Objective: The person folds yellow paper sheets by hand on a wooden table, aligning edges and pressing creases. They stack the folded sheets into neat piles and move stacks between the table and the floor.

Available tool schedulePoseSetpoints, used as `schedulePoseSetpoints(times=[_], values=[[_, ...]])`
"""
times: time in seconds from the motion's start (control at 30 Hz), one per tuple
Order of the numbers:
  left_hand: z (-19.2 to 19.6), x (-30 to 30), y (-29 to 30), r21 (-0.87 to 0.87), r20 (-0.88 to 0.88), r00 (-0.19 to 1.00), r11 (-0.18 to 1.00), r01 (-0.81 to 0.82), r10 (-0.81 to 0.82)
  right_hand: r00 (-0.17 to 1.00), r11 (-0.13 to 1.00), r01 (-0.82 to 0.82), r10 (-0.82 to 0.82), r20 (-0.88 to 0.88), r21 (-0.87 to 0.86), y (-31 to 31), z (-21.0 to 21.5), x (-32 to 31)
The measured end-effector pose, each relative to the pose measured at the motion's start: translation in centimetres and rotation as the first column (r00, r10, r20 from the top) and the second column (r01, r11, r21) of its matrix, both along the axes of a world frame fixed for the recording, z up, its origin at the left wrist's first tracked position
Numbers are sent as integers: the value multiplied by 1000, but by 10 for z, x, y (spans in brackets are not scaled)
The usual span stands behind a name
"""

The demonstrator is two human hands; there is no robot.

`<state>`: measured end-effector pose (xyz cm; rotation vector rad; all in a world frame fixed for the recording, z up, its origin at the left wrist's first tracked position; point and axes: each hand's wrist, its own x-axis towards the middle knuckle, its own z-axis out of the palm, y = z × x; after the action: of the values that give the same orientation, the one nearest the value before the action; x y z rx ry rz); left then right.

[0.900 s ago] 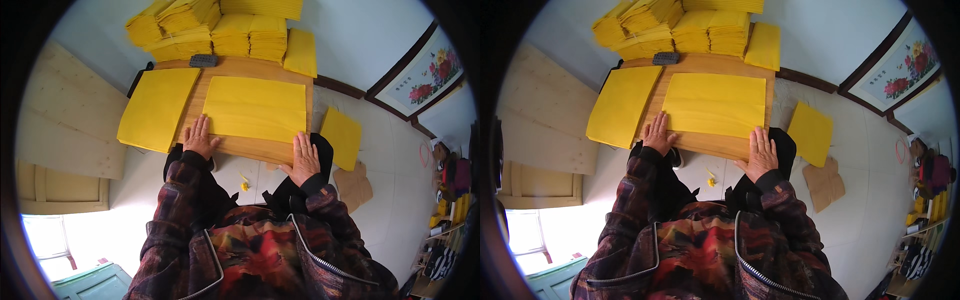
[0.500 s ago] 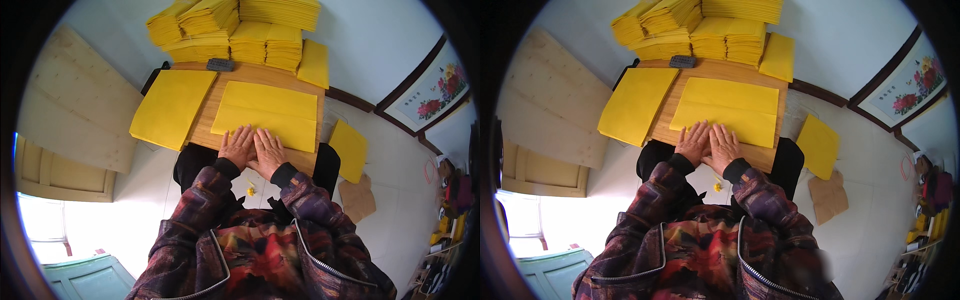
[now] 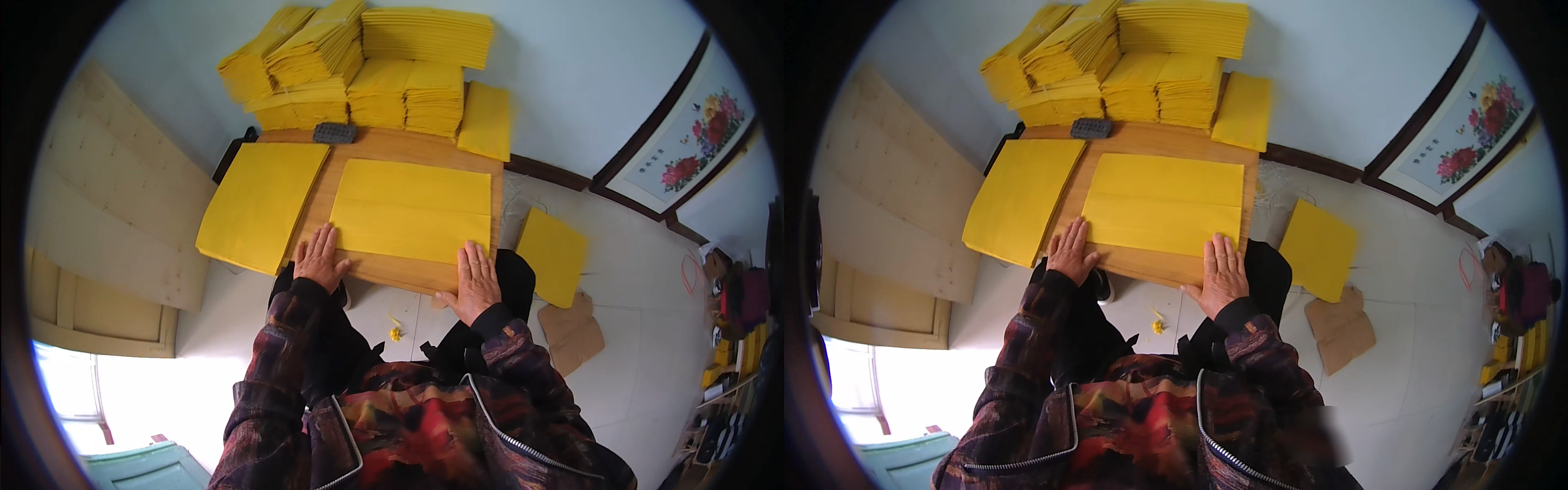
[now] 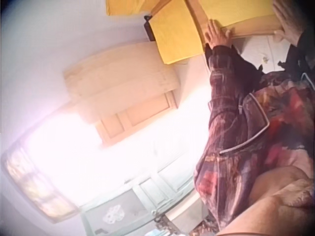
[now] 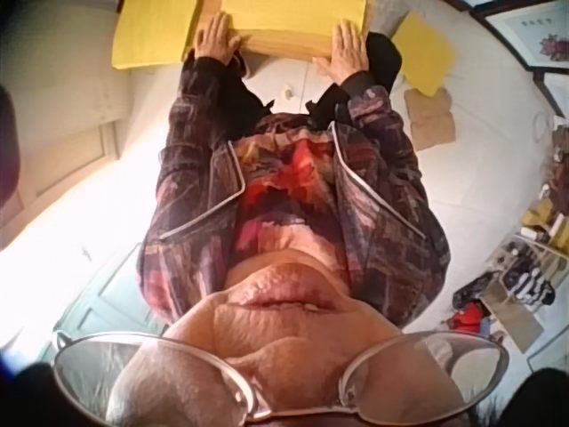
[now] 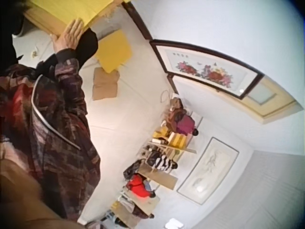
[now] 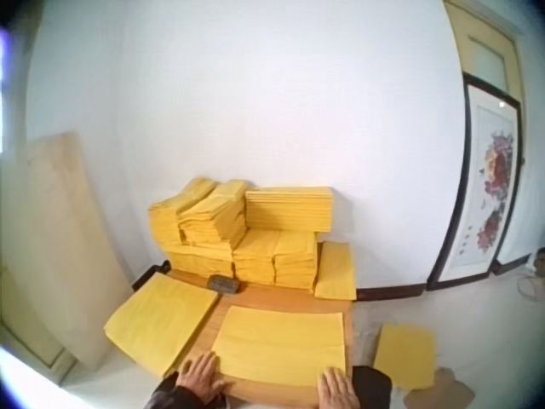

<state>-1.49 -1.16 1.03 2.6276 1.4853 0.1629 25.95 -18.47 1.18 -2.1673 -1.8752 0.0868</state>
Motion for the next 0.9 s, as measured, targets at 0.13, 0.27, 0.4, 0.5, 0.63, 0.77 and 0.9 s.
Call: schedulePoseSetpoints(times=[0.13,0.27,0.4,0.5,0.63,0.77,0.9], values=[[11,4,3,-42,0,1000,999,-1,1,994,996,92,-91,-53,6,-6,7,3],[27,3,-9,-30,-14,1000,999,18,-19,989,982,86,-65,-132,165,-14,26,1],[21,-2,-30,94,1,989,985,146,-147,943,975,116,-49,-329,188,-27,37,-3],[6,-2,-38,298,41,970,930,217,-240,768,997,81,-62,-637,0,-34,33,-12],[-1,-3,-44,459,108,918,838,295,-383,515,994,-105,44,-856,-12,-32,17,-30],[7,7,-70,450,195,827,797,403,-528,343,985,-166,93,-935,38,-26,4,-43],[15,29,-104,474,251,736,743,473,-629,291,998,-57,-14,-957,-32,-16,-3,-51]])
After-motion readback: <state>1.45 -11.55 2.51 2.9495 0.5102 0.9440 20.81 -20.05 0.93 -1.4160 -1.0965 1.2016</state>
